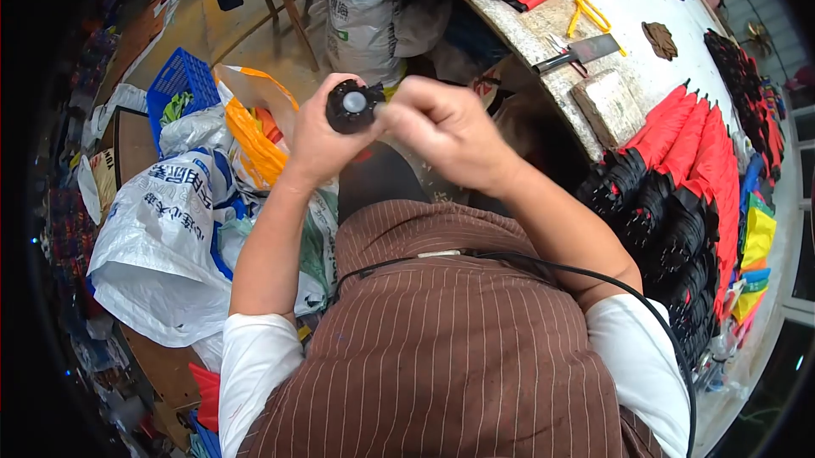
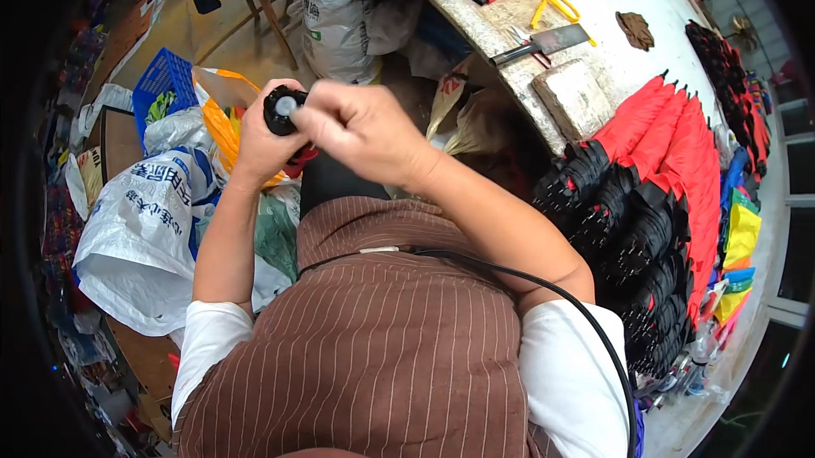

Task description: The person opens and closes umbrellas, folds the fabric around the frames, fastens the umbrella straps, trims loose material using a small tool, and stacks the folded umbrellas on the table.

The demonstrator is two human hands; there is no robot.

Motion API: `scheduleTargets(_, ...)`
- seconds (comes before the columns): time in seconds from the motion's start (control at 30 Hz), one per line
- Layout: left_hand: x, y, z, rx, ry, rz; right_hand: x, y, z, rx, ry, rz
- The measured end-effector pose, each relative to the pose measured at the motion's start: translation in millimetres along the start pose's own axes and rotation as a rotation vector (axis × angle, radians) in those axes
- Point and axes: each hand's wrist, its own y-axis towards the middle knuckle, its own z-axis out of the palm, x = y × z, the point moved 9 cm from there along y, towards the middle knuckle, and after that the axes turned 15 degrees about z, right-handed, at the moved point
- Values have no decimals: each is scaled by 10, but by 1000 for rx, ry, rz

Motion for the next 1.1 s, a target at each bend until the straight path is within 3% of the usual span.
scheduleTargets(0.07,121,-55,-65,51,49,-28,-22,10,-141,-16,258,85)
scheduleTargets(0.13,219,-109,-181,52,87,-57,-261,129,-397,-186,220,194)
scheduleTargets(0.2,287,-138,-309,30,73,-66,-688,214,-591,-252,448,354)
scheduleTargets(0.4,393,-209,-647,-106,41,-53,-1371,303,-781,-267,525,433)
scheduleTargets(0.5,416,-216,-749,-107,34,-64,-1564,272,-803,-375,406,653)
scheduleTargets(0.63,495,-272,-812,-68,14,-116,-1359,369,-425,-215,205,605)
scheduleTargets(0.77,536,-286,-713,-61,25,-116,-671,513,348,69,-192,303)
scheduleTargets(0.97,640,-232,-504,-42,14,-93,-298,647,907,78,-646,85)
scheduleTargets(1.1,759,-317,-413,17,8,-111,-568,730,906,344,-502,304)
